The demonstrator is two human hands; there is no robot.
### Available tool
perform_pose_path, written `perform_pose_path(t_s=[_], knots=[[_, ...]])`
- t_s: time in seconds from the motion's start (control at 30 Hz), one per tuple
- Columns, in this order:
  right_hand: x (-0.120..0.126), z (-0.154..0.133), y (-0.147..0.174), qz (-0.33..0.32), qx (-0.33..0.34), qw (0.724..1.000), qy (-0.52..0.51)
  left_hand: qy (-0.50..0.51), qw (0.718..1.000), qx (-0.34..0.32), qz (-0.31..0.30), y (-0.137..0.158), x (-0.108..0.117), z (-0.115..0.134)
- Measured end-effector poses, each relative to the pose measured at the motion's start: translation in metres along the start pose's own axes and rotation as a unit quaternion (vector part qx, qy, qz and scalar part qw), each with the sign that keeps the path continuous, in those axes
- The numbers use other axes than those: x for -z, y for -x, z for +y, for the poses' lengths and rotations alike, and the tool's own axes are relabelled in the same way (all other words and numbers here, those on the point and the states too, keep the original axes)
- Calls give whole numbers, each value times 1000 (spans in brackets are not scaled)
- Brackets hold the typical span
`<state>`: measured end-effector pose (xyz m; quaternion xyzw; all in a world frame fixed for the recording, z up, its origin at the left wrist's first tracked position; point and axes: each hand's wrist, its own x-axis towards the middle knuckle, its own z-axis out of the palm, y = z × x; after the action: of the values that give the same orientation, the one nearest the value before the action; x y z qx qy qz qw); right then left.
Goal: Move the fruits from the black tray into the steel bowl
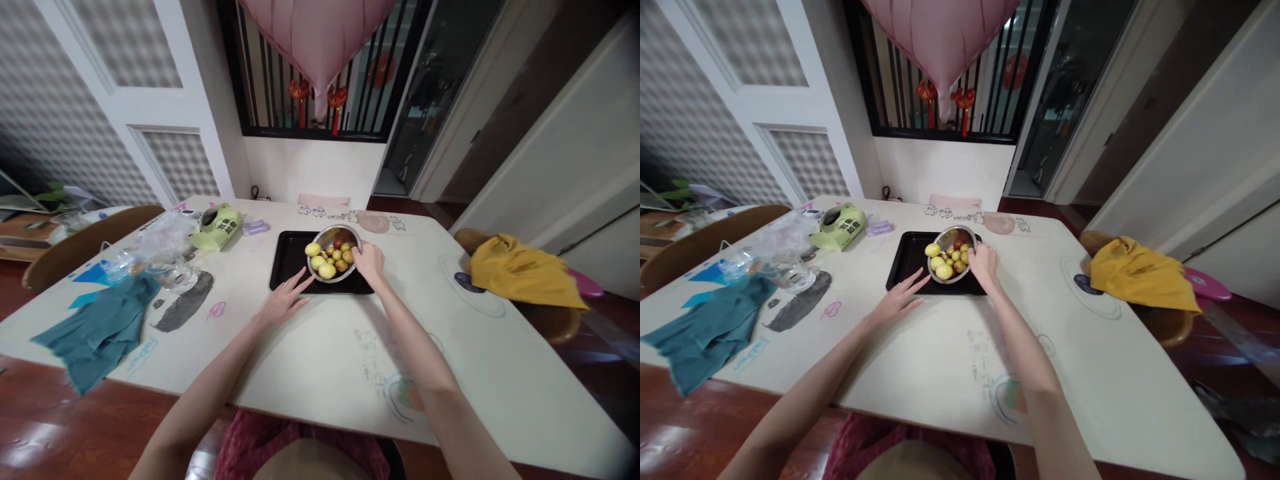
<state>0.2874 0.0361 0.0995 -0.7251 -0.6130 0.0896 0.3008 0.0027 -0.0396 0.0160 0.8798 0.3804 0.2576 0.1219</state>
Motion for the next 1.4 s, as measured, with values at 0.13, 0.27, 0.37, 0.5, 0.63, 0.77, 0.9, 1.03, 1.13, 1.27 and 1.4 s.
perform_pose_path(t_s=[0.13,0.27,0.37,0.5,0.63,0.77,0.9,1.03,1.13,1.27,1.4], knots=[[8,-8,6,14,7,997,74,-38,999,-5,-29,-1,1,3],[16,-16,10,16,9,992,124,-52,998,-13,-40,-1,-1,4],[18,-18,11,20,14,991,131,-57,997,-21,-43,-2,-4,6],[20,-18,11,23,21,992,125,-68,996,-32,-42,-2,-6,7],[23,-16,9,38,20,993,109,-69,996,-50,-27,-1,-8,5],[27,-14,8,53,22,994,94,-72,996,-51,-23,-1,-9,4],[31,-13,7,59,22,994,87,-79,995,-43,-33,-1,-8,6],[37,-12,7,65,21,994,83,-79,996,-42,-32,-1,-7,7],[40,-11,6,66,20,994,85,-78,996,-42,-32,-1,-7,7],[42,-9,4,69,16,994,88,-81,995,-36,-41,-1,-6,7],[47,-6,3,78,16,993,89,-79,995,-36,-41,-1,-6,7]])
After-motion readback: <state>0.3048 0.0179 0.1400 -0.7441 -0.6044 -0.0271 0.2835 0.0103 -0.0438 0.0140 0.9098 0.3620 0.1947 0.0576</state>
